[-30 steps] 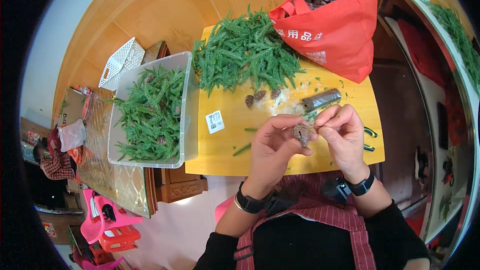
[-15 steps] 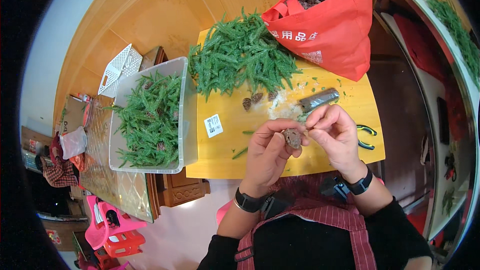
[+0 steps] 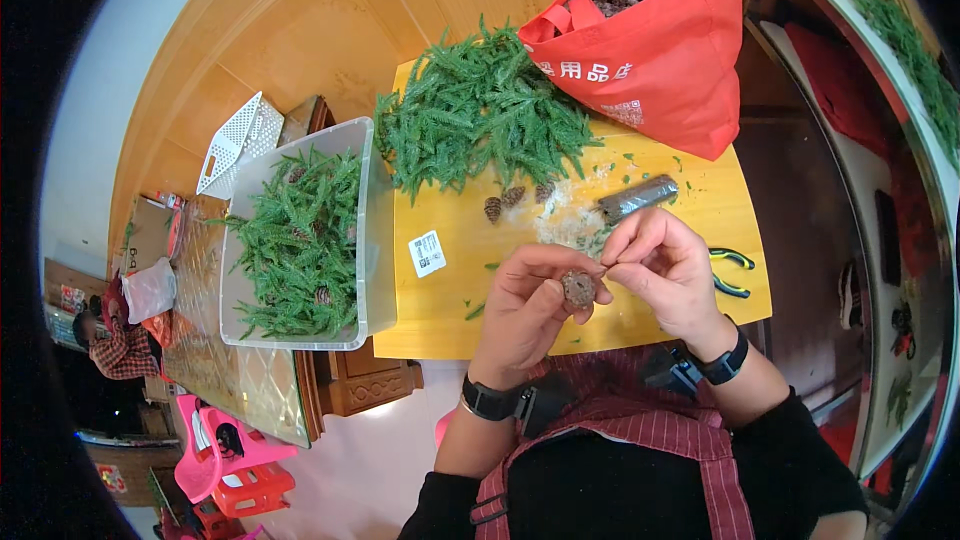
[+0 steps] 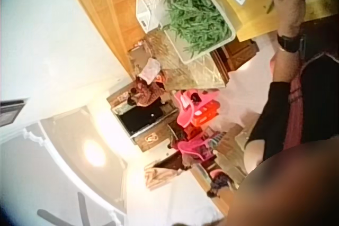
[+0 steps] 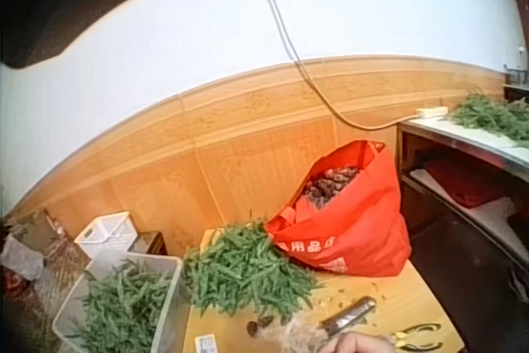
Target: Trimming and sorting green leafy plant sprigs using pliers.
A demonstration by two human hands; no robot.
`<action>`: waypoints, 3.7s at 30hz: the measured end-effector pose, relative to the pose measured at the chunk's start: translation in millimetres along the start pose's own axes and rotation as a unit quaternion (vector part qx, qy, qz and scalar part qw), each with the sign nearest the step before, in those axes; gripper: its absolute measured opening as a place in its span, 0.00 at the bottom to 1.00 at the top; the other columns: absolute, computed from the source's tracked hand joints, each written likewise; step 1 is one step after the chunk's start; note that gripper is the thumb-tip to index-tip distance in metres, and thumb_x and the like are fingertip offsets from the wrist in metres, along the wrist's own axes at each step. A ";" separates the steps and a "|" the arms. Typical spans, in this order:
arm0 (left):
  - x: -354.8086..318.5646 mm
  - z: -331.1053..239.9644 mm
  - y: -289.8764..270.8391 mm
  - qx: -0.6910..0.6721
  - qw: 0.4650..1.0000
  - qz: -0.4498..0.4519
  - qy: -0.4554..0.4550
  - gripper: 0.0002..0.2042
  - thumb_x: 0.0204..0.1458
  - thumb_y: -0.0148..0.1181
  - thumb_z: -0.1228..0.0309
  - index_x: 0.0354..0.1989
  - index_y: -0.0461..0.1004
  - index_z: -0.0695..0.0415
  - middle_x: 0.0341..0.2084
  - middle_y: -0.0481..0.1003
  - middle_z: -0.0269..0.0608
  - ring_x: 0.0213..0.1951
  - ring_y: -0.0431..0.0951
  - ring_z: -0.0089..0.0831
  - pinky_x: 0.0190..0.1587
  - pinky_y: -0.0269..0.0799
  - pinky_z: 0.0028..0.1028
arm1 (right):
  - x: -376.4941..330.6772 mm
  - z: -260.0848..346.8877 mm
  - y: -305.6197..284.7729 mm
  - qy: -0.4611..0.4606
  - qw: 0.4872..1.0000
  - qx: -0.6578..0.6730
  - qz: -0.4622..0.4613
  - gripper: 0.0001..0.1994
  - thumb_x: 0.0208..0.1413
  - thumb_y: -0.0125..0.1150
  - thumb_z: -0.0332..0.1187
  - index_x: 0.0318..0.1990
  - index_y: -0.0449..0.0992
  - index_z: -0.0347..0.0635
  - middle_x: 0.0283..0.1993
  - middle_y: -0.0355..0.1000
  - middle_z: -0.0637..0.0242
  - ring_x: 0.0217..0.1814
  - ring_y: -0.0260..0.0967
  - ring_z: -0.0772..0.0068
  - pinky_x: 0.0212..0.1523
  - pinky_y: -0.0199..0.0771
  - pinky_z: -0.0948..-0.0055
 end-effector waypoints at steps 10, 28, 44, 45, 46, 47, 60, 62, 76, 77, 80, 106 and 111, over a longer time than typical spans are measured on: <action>-0.1 0.7 -0.1 0.032 0.999 -0.015 -0.006 0.10 0.51 0.57 0.66 0.37 0.70 0.59 0.34 0.70 0.50 0.30 0.75 0.37 0.19 0.70 0.19 | 0.5 3.3 -1.5 -0.020 0.999 -0.035 0.022 0.08 0.44 0.57 0.17 0.28 0.65 0.39 0.34 0.67 0.60 0.36 0.65 0.75 0.39 0.67 0.77; -5.3 2.7 10.3 -0.054 0.980 0.076 -0.177 0.10 0.48 0.59 0.70 0.33 0.71 0.65 0.30 0.73 0.49 0.29 0.75 0.30 0.21 0.68 0.17 | 1.7 1.8 2.4 0.048 0.986 0.027 0.155 0.09 0.43 0.63 0.24 0.33 0.69 0.37 0.39 0.67 0.60 0.44 0.64 0.67 0.46 0.64 0.72; -13.8 15.0 11.1 -0.015 0.971 0.024 -0.239 0.13 0.45 0.58 0.65 0.27 0.71 0.65 0.23 0.70 0.49 0.13 0.66 0.22 0.10 0.56 0.14 | 2.5 -8.1 12.7 0.074 0.941 -0.092 0.319 0.23 0.32 0.65 0.22 0.43 0.70 0.35 0.57 0.59 0.52 0.57 0.59 0.58 0.56 0.59 0.63; -14.2 13.9 11.1 -0.005 0.969 0.000 -0.248 0.12 0.44 0.60 0.66 0.28 0.71 0.65 0.23 0.70 0.48 0.14 0.67 0.22 0.12 0.58 0.14 | 0.9 -10.6 12.4 0.122 0.948 -0.029 0.294 0.22 0.31 0.66 0.20 0.40 0.70 0.36 0.57 0.59 0.52 0.57 0.59 0.59 0.56 0.59 0.63; -15.6 12.6 10.6 0.007 0.966 -0.024 -0.256 0.12 0.43 0.61 0.67 0.28 0.71 0.66 0.24 0.70 0.46 0.14 0.67 0.22 0.13 0.59 0.14 | -0.4 -11.9 13.1 0.169 0.948 0.034 0.269 0.21 0.30 0.67 0.19 0.38 0.71 0.36 0.57 0.58 0.53 0.56 0.59 0.61 0.55 0.59 0.63; -18.0 16.0 7.0 0.007 0.966 -0.025 -0.256 0.12 0.43 0.61 0.67 0.28 0.71 0.66 0.24 0.70 0.46 0.14 0.67 0.22 0.13 0.59 0.14 | -0.7 -9.4 14.9 0.169 0.948 0.035 0.269 0.21 0.30 0.67 0.19 0.38 0.71 0.36 0.57 0.58 0.53 0.56 0.59 0.61 0.55 0.59 0.63; -16.1 8.3 5.0 0.126 0.974 -0.045 -0.185 0.09 0.46 0.57 0.80 0.37 0.72 0.67 0.30 0.76 0.45 0.25 0.77 0.27 0.20 0.68 0.16 | 2.2 -15.0 1.7 0.117 0.971 0.008 0.206 0.17 0.30 0.70 0.22 0.33 0.72 0.40 0.50 0.65 0.57 0.57 0.57 0.61 0.57 0.55 0.63; -18.1 5.0 5.4 0.143 0.972 -0.057 -0.176 0.09 0.45 0.57 0.79 0.36 0.72 0.67 0.30 0.75 0.49 0.26 0.78 0.33 0.18 0.68 0.17 | 2.3 -12.2 2.6 0.116 0.969 -0.004 0.219 0.17 0.31 0.69 0.22 0.33 0.72 0.40 0.49 0.66 0.57 0.57 0.57 0.60 0.57 0.55 0.62; -18.5 2.4 9.2 0.218 0.964 -0.082 -0.130 0.09 0.49 0.53 0.82 0.39 0.73 0.66 0.30 0.75 0.44 0.28 0.78 0.29 0.21 0.69 0.17 | -1.1 -18.2 -7.6 0.089 0.977 0.057 0.188 0.09 0.46 0.61 0.25 0.36 0.71 0.34 0.45 0.68 0.57 0.49 0.64 0.67 0.52 0.63 0.69; -18.5 2.3 10.1 0.218 0.964 -0.082 -0.130 0.09 0.49 0.53 0.82 0.39 0.73 0.66 0.30 0.75 0.44 0.28 0.78 0.29 0.21 0.69 0.17 | -1.0 -18.2 -7.9 0.089 0.977 0.057 0.188 0.09 0.46 0.61 0.25 0.36 0.71 0.34 0.45 0.68 0.57 0.49 0.64 0.67 0.52 0.63 0.69; -19.5 1.5 10.8 0.243 0.956 -0.096 -0.132 0.08 0.49 0.54 0.82 0.38 0.73 0.65 0.30 0.75 0.43 0.29 0.78 0.28 0.22 0.69 0.17 | -1.7 -19.1 -6.4 0.084 0.975 0.053 0.200 0.07 0.47 0.60 0.26 0.34 0.71 0.34 0.44 0.68 0.57 0.48 0.65 0.67 0.51 0.63 0.70; -18.4 5.1 14.4 0.198 0.970 -0.074 -0.121 0.05 0.48 0.54 0.82 0.33 0.67 0.64 0.33 0.76 0.52 0.29 0.79 0.32 0.23 0.72 0.19 | -2.0 -3.4 -0.8 0.082 0.987 -0.009 0.136 0.03 0.54 0.50 0.23 0.30 0.69 0.36 0.36 0.69 0.65 0.32 0.65 0.81 0.33 0.67 0.80; -17.6 7.2 13.9 0.195 0.973 -0.072 -0.103 0.04 0.49 0.54 0.82 0.32 0.67 0.64 0.32 0.76 0.52 0.29 0.79 0.33 0.24 0.72 0.19 | 1.9 15.0 2.5 -0.054 0.963 -0.215 0.154 0.03 0.52 0.54 0.27 0.29 0.69 0.39 0.34 0.68 0.62 0.36 0.66 0.72 0.38 0.66 0.75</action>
Point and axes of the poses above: each hand's wrist, its own x-axis towards the middle knuckle, its own y-axis out of the palm, z = x × y, the point moved 5 cm from there along x, towards the middle knuckle
